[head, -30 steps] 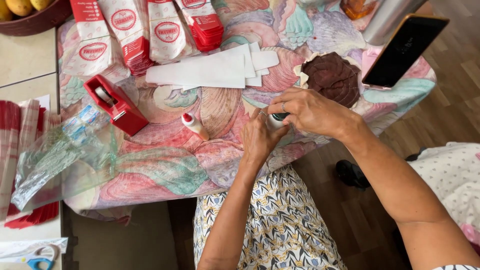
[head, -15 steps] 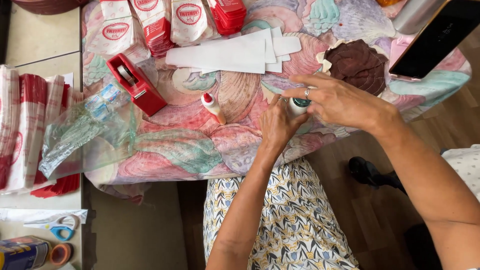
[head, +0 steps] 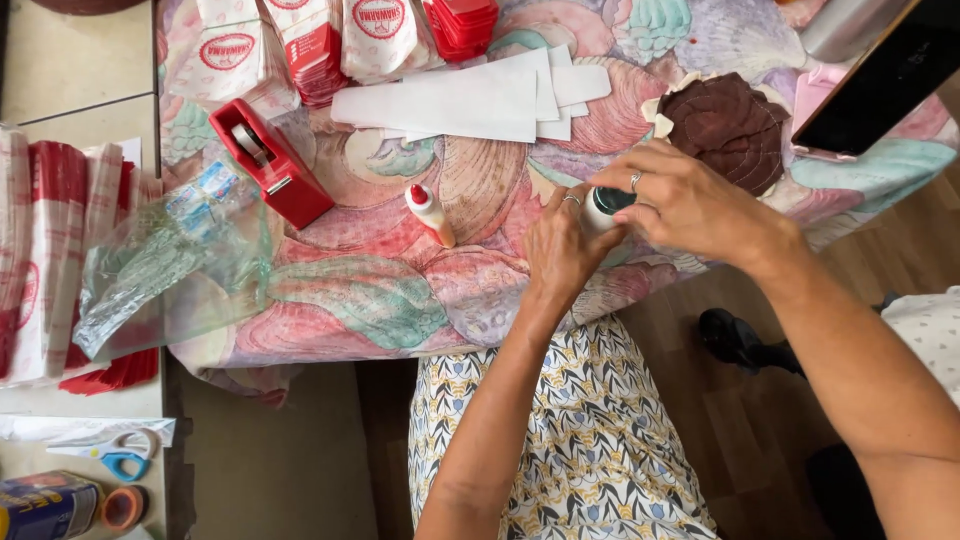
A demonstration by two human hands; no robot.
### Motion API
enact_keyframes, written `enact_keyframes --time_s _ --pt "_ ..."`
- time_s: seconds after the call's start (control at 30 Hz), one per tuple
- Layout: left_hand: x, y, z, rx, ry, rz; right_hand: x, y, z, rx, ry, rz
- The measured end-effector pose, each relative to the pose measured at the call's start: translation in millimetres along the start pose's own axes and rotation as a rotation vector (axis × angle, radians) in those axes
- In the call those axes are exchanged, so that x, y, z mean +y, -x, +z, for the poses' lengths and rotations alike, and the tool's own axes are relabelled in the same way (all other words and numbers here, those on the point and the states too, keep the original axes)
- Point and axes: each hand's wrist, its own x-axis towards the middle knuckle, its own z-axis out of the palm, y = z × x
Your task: Filling small bottles with liquid from a larger container, capping them, and organizing packaging materials on a workspace.
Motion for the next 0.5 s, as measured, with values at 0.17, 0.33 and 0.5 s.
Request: enact_keyframes --time_s 0.17,0.33,0.5 --pt "1.2 2.3 5.9 0.03 0.009 -0.021 37.4 13.3 49.9 0.277 0.193 0.078" --pt "5.8 1.2 -3.2 -0.014 0.021 -0.049 14.3 14.3 30.1 0.276 0.002 0.186" --pt "0.7 -6.6 7.5 -0.109 -0.132 -0.105 17.0 7.3 10.9 0.167 -0.351 0.258"
